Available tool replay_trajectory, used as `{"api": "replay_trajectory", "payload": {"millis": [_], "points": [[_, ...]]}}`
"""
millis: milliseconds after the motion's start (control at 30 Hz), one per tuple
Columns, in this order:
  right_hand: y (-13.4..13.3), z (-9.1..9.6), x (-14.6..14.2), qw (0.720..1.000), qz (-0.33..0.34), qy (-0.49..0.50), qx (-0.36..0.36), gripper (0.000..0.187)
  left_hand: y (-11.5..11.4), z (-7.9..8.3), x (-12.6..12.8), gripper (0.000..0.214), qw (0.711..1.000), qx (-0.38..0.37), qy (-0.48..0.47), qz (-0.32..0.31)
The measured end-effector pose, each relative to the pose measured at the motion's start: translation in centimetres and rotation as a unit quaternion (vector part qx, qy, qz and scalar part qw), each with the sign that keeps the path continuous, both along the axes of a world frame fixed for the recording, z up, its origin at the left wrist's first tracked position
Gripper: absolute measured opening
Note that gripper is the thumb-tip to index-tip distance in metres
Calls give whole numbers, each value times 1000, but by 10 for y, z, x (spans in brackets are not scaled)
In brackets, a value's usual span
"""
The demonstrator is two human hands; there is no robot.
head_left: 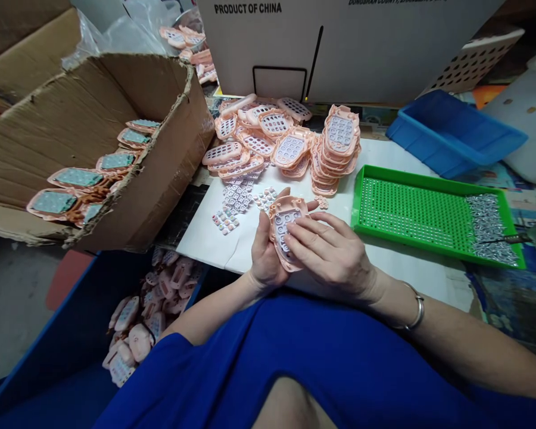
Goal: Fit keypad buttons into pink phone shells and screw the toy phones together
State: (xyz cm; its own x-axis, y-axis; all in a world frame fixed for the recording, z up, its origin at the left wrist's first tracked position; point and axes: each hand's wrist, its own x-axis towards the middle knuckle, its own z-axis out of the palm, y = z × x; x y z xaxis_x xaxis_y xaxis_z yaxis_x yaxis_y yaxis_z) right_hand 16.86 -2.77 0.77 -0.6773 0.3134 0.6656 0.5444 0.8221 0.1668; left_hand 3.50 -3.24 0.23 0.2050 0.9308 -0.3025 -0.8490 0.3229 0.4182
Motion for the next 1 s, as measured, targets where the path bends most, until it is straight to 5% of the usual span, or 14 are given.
{"api": "replay_trajectory", "payload": {"millis": [200, 333, 467, 767, 1000], "points": [[4, 0, 2, 993, 32, 58, -100, 25, 10, 3, -6, 56, 998, -61, -7, -5], [10, 15, 11, 959, -39, 192, -203, 19, 16, 3, -10, 66, 998, -63, 3, 0], [20, 19, 18, 950, -68, 223, -206, 17, 18, 1, -19, 73, 996, -77, 34, 0], [53, -8, 22, 969, -140, -36, -202, 18, 18, 7, -70, 74, 980, -74, 92, 159], [83, -10, -12, 919, -221, -215, -247, 18, 16, 1, -66, 75, 986, -86, 84, 113]]}}
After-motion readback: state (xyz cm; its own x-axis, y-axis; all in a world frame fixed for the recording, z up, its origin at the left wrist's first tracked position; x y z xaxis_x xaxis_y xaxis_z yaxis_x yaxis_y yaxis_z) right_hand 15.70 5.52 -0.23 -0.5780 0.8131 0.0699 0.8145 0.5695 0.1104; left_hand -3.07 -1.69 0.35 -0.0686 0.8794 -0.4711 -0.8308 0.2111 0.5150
